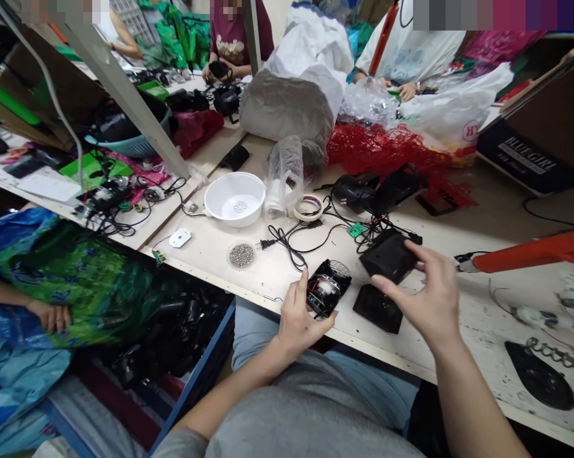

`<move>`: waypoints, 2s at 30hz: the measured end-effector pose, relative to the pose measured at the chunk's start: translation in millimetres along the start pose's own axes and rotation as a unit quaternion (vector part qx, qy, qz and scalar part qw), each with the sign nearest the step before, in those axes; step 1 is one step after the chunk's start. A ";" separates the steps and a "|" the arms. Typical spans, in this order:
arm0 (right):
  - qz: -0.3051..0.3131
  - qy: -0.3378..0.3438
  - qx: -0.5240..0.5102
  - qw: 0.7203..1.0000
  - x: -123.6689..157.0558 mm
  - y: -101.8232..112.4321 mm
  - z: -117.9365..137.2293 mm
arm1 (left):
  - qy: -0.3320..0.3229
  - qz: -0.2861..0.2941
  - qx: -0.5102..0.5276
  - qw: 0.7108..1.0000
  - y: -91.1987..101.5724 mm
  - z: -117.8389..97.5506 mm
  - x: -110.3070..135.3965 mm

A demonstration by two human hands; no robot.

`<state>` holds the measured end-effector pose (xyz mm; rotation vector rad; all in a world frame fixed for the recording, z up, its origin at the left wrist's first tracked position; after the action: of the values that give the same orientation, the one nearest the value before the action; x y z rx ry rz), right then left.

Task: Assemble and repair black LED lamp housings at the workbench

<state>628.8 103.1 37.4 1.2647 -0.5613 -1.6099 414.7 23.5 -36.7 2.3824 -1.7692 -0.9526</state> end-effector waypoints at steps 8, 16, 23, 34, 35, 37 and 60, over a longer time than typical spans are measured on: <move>-0.033 -0.001 0.128 0.991 2.6 -19.8 -52.4 | 0.027 0.016 0.025 0.999 0.6 -0.4 -5.2; 0.025 0.082 -0.003 0.996 55.8 24.4 14.5 | 0.153 0.032 0.029 0.987 5.0 -2.5 -17.4; 0.457 -0.027 -0.134 0.879 181.8 -54.7 5.1 | 0.179 0.055 0.018 0.982 6.4 -15.2 -25.5; 0.446 0.019 -0.313 0.838 173.8 -128.4 74.0 | 0.196 0.135 -0.027 0.971 1.7 -38.3 -42.8; 0.442 0.026 -0.320 0.837 173.9 -123.5 74.5 | 0.195 0.139 -0.034 0.970 1.6 -40.0 -44.2; 0.433 0.033 -0.326 0.840 175.1 -108.7 68.9 | 0.191 0.144 -0.048 0.970 2.1 -43.1 -47.1; 0.045 0.169 0.082 0.981 109.7 22.0 -9.7 | 0.126 0.109 -0.060 0.984 -1.6 -45.2 -31.1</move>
<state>648.4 -1.3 1.1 1.5731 -0.5367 -1.2576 432.6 36.4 13.6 2.0772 -1.7738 -0.6770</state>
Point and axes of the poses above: each hand's wrist, its own x-axis away from the middle knuckle, its own y-axis out of the back of the hand, z = x × y, the point moved 5 cm from there along -x, towards the middle knuckle, and after that the axes turned 15 degrees about x, right-handed, at the moved point
